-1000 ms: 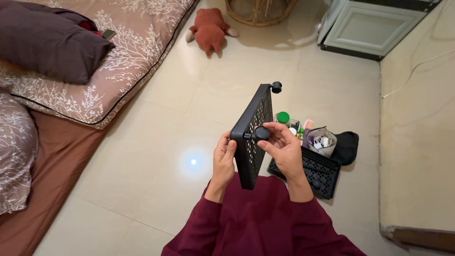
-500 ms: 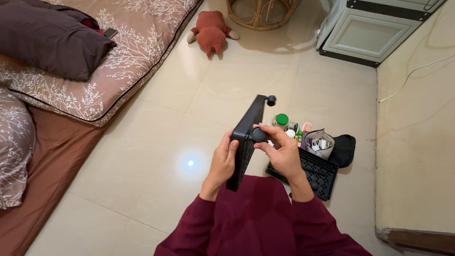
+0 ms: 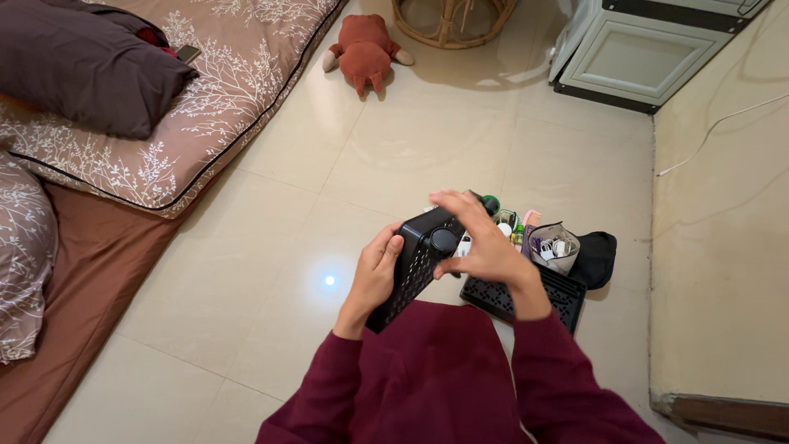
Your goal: The person assembles a black plastic tray by inserting legs and attaching wheels. They repeatedly pick up the tray, insert legs, and attach wheels, then place the tray back on the floor.
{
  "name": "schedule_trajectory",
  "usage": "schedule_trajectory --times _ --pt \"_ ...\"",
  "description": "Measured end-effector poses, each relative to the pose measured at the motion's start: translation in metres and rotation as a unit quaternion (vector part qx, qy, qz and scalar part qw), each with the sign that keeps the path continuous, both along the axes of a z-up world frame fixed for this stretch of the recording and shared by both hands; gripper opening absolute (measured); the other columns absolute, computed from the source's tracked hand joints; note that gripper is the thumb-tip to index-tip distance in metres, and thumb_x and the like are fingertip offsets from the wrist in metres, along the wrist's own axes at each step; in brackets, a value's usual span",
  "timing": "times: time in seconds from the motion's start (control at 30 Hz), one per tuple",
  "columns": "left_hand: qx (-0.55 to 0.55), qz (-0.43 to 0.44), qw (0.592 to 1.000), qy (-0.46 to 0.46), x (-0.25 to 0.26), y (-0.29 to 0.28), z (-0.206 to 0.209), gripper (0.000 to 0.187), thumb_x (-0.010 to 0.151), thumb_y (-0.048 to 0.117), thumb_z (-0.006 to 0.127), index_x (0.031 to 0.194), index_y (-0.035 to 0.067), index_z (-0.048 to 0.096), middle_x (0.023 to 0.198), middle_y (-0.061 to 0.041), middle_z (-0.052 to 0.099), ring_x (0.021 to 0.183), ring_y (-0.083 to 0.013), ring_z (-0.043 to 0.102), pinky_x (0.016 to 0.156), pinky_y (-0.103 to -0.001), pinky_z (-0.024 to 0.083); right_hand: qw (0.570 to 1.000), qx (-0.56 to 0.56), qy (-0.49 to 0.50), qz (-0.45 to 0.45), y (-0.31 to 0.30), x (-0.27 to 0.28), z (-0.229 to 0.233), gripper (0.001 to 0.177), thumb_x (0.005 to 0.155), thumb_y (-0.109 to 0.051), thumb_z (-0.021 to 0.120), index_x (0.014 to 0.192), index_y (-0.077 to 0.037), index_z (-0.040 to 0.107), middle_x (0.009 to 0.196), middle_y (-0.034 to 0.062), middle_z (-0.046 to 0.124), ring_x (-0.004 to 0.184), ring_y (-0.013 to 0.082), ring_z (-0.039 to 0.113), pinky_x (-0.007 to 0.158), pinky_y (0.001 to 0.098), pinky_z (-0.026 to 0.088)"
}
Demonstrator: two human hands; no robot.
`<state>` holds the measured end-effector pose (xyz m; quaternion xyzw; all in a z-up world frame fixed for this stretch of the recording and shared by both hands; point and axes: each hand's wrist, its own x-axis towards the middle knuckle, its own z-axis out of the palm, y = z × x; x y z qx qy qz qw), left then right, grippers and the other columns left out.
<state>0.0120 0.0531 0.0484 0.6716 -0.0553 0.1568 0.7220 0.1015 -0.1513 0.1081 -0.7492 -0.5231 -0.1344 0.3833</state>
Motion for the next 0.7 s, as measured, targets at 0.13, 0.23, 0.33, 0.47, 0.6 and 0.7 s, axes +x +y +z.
schedule_trajectory --times 0.13,0.23,0.33,0.47,0.6,0.7 --pt "0.015 -0.024 0.999 0.027 0.001 0.003 0.008 0.038 0.110 0.024 0.049 0.132 -0.003 0.064 0.109 -0.006 0.071 0.100 -0.0106 0.062 0.090 -0.025 0.050 0.983 -0.028 0.171 0.061 0.008 0.025 -0.021 0.065 0.074 -0.018 0.087 0.134 -0.004 0.065 0.131 0.0101 0.068 0.127 0.0224 0.061 0.115 0.0431 0.026" --pt "-0.023 -0.068 0.996 0.048 0.003 0.006 0.008 0.040 0.107 0.024 0.053 0.132 -0.005 0.064 0.111 -0.008 0.071 0.102 -0.0114 0.062 0.089 -0.026 0.050 0.949 0.058 0.302 0.064 0.002 0.036 -0.049 0.039 0.091 -0.011 0.073 0.130 -0.009 0.072 0.124 0.0071 0.070 0.118 0.0197 0.067 0.105 0.0306 0.051" --pt "-0.040 -0.118 0.991 0.057 0.002 0.022 0.004 0.047 0.107 0.032 0.051 0.131 -0.006 0.065 0.115 -0.009 0.073 0.105 -0.0134 0.065 0.092 -0.028 0.051 0.930 0.114 0.348 -0.016 -0.008 0.051 -0.070 0.038 0.093 -0.007 0.069 0.130 -0.009 0.072 0.116 0.0066 0.070 0.108 0.0198 0.064 0.097 0.0313 0.051" --pt "-0.174 -0.251 0.952 0.012 -0.007 0.034 -0.009 0.065 0.116 0.049 0.041 0.128 -0.009 0.069 0.109 -0.015 0.077 0.099 -0.0225 0.073 0.089 -0.036 0.058 0.829 0.296 0.474 -0.008 -0.022 0.078 -0.086 0.011 0.103 -0.012 0.061 0.112 -0.008 0.066 0.108 0.0067 0.070 0.106 0.0193 0.067 0.098 0.0366 0.056" --pt "-0.140 -0.228 0.963 -0.026 -0.015 0.008 -0.023 0.049 0.104 0.037 0.059 0.136 -0.001 0.056 0.128 -0.010 0.068 0.118 -0.0171 0.066 0.104 -0.034 0.052 0.732 0.422 0.533 0.049 -0.027 0.092 -0.096 0.024 0.107 -0.023 0.058 0.121 -0.007 0.070 0.111 0.0048 0.072 0.100 0.0176 0.068 0.093 0.0362 0.056" --pt "-0.094 -0.161 0.982 -0.035 -0.018 -0.012 -0.029 0.037 0.104 0.013 0.068 0.134 -0.002 0.052 0.124 -0.011 0.066 0.113 -0.0149 0.063 0.099 -0.032 0.051 0.720 0.415 0.557 0.005 -0.023 0.091 -0.104 0.029 0.107 -0.026 0.058 0.123 -0.005 0.069 0.112 0.0065 0.072 0.098 0.0187 0.067 0.089 0.0372 0.054"
